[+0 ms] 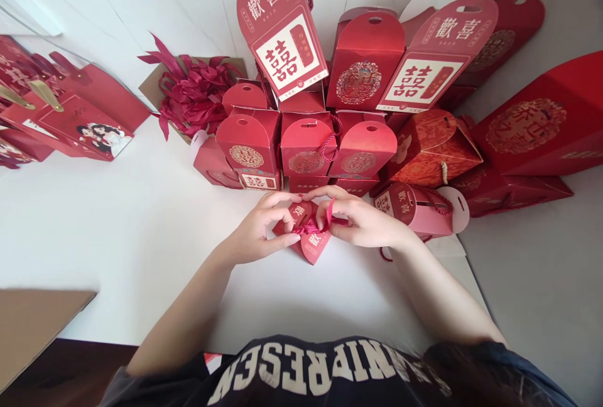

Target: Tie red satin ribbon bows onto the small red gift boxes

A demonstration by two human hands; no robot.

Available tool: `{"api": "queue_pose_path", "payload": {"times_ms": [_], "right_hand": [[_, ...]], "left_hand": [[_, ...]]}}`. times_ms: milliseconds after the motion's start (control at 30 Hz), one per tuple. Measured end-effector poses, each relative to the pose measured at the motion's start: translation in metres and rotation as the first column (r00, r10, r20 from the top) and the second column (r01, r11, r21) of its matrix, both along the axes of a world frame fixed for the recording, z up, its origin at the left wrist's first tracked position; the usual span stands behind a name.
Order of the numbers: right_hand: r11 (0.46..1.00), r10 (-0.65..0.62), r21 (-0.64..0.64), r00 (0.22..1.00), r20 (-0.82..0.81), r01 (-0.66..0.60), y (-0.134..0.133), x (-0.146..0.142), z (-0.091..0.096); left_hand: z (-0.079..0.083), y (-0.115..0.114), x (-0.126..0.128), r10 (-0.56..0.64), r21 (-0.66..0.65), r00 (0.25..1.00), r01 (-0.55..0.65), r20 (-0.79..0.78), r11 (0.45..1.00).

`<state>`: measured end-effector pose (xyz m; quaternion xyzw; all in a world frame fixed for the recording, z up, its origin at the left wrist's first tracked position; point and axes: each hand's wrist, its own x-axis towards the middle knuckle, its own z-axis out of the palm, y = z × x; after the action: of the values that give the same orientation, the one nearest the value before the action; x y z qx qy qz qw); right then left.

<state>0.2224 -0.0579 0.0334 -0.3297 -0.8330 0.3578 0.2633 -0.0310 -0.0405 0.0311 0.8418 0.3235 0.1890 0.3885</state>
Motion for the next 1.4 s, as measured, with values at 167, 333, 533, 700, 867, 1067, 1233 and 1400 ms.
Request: {"api": "queue_pose_path", "payload": {"times_ms": [167,333,533,700,867,1067,1233,1400], "right_hand": [[1.0,-0.023,0.011,1.0,-0.012,0.023,0.0,0.0,0.002],[0.998,-0.053,0.01,0.993,-0.101,0.054,-0.001,-0.002,0.002],[0.995,-0.099,0.005,0.978,-0.182,0.101,-0.002,-0.004,-0.001],[0.989,-0.136,0.036,0.978,-0.159,0.144,-0.003,-0.003,0.001],[0.991,-0.12,0.051,0.988,-0.096,0.126,-0.009,-0.002,0.011],[0.973,-0.211,0.082,0.976,-0.045,0.214,-0.013,-0.007,0.01],[0.976,-0.197,0.079,0.976,-0.097,0.204,-0.011,-0.008,0.006],[0.936,-0.241,0.196,0.937,-0.251,0.294,-0.013,-0.008,0.005]], "left_hand": [[0.001,0.0,0.001,-0.029,0.0,1.0,0.029,0.0,1.0],[0.001,0.0,0.004,-0.082,-0.041,0.996,0.083,0.029,0.996],[-0.006,0.003,0.005,-0.096,-0.124,0.992,0.105,0.079,0.987],[-0.008,0.004,0.004,-0.071,-0.269,0.981,0.118,0.178,0.956],[-0.01,0.005,0.004,-0.086,-0.179,0.989,0.107,0.12,0.978],[-0.011,0.005,0.004,-0.148,-0.148,0.983,0.163,0.108,0.975],[-0.014,0.004,0.007,-0.099,-0.15,0.984,0.121,0.149,0.981],[-0.026,0.006,0.007,0.299,-0.418,0.88,-0.13,0.368,0.899]]}}
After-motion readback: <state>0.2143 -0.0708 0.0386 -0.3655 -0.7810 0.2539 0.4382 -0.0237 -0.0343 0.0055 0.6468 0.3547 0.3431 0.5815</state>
